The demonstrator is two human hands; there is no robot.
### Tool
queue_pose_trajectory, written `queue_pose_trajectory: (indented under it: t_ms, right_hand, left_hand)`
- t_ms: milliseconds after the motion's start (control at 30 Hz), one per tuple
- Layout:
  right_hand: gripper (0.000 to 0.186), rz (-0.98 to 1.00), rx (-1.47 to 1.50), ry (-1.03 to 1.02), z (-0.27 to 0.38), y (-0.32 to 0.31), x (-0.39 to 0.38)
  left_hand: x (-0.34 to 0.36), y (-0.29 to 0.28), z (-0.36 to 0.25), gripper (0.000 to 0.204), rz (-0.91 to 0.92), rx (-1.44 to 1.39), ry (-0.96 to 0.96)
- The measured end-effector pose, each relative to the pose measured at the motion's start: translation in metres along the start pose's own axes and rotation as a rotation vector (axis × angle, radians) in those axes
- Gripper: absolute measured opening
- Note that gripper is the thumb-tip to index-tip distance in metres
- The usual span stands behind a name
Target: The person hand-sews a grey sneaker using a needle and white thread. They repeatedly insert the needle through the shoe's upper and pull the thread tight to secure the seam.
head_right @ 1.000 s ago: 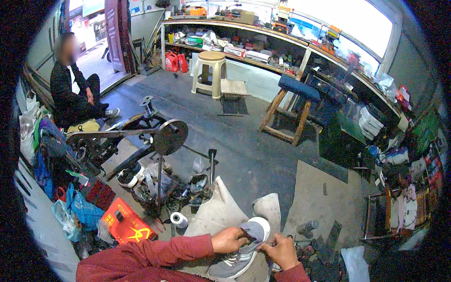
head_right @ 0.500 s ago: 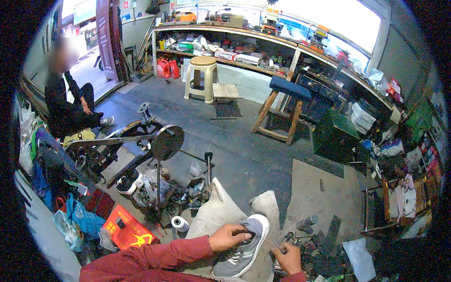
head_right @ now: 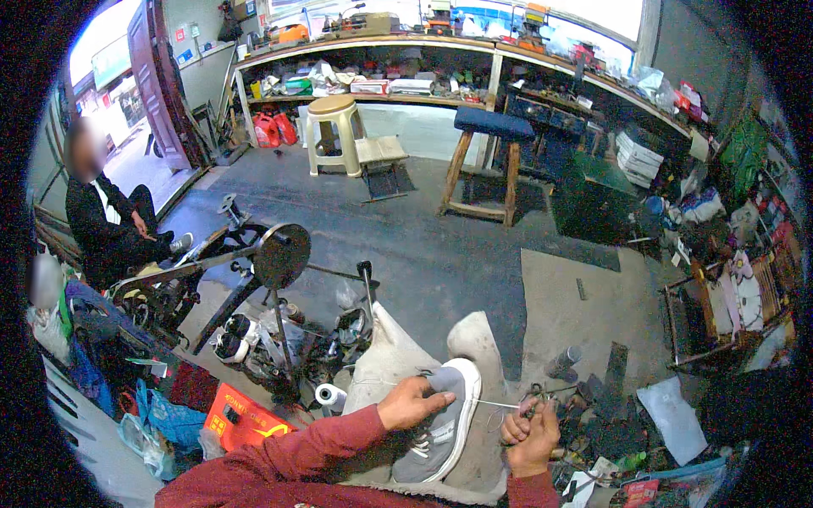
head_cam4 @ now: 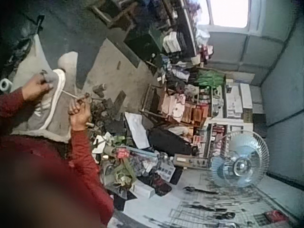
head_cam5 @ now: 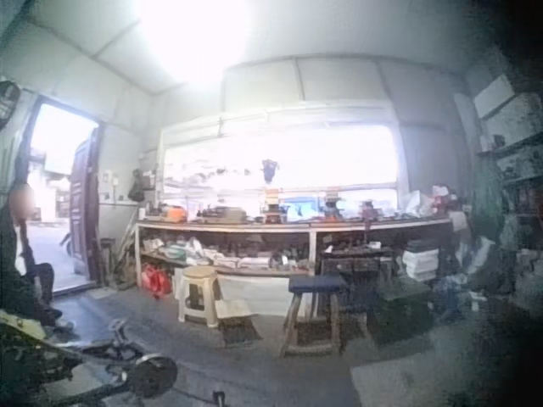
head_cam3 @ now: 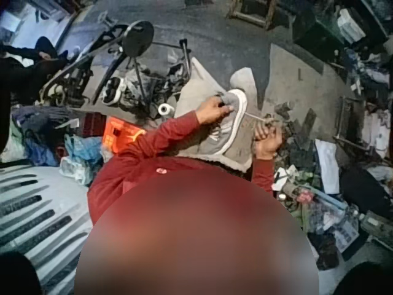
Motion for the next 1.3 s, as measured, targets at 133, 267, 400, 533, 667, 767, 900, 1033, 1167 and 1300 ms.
queue_pose_trajectory:
  t_ms: [133,267,400,533,667,767,900,1033,1167,1300]
  right_hand:
    - [0.027,0.041,-0.578,-0.366,0.022,-0.004,-0.015]
    - [0.036,0.025,-1.159,-0.545,0.007,0.015,-0.008]
    - [0.039,0.060,-1.254,-0.493,-0.009,0.027,0.002]
    - [0.041,0.036,-1.281,-0.543,-0.008,0.035,0.001]
    - [0.044,0.045,-1.283,-0.615,-0.004,0.039,-0.001]
    - [0.045,0.045,-1.263,-0.626,-0.001,0.039,-0.001]
    - [0.037,0.029,-1.066,-0.432,-0.004,0.029,0.005]
    - [0.023,0.143,-0.949,-0.298,-0.007,0.034,-0.004]
    - [0.025,0.457,-1.210,-0.689,0.003,0.073,-0.041]
    - [0.029,0.349,-1.155,-0.495,0.001,0.061,-0.035]
  left_hand:
    - [-0.005,-0.004,0.002,0.039,-0.025,-0.156,-0.057]
    - [-0.022,-0.028,-0.040,0.034,-0.129,-0.042,0.300]
    - [-0.041,-0.055,-0.040,0.033,-0.242,0.490,0.406]
    - [-0.049,-0.099,-0.024,0.037,-0.378,0.431,0.369]
    - [-0.054,-0.146,0.017,0.038,-0.619,0.032,-0.038]
    - [-0.056,-0.134,-0.003,0.027,-0.592,-0.699,0.236]
    - [-0.054,-0.083,-0.063,0.029,-0.110,-0.965,0.452]
    - [-0.051,-0.041,-0.108,0.009,-0.223,0.175,0.692]
    - [-0.043,-0.019,-0.109,0.024,-0.222,0.383,0.709]
    - [-0.038,-0.024,-0.098,0.016,-0.236,0.341,0.666]
Point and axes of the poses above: each hand's wrist, its own x-axis towards the middle knuckle, its own y-axis out of the palm, z = x × y, the point moved 10 cm from there along x, towards the middle knuckle, and after that the axes turned 4 degrees about -z, right-handed, at the moved point
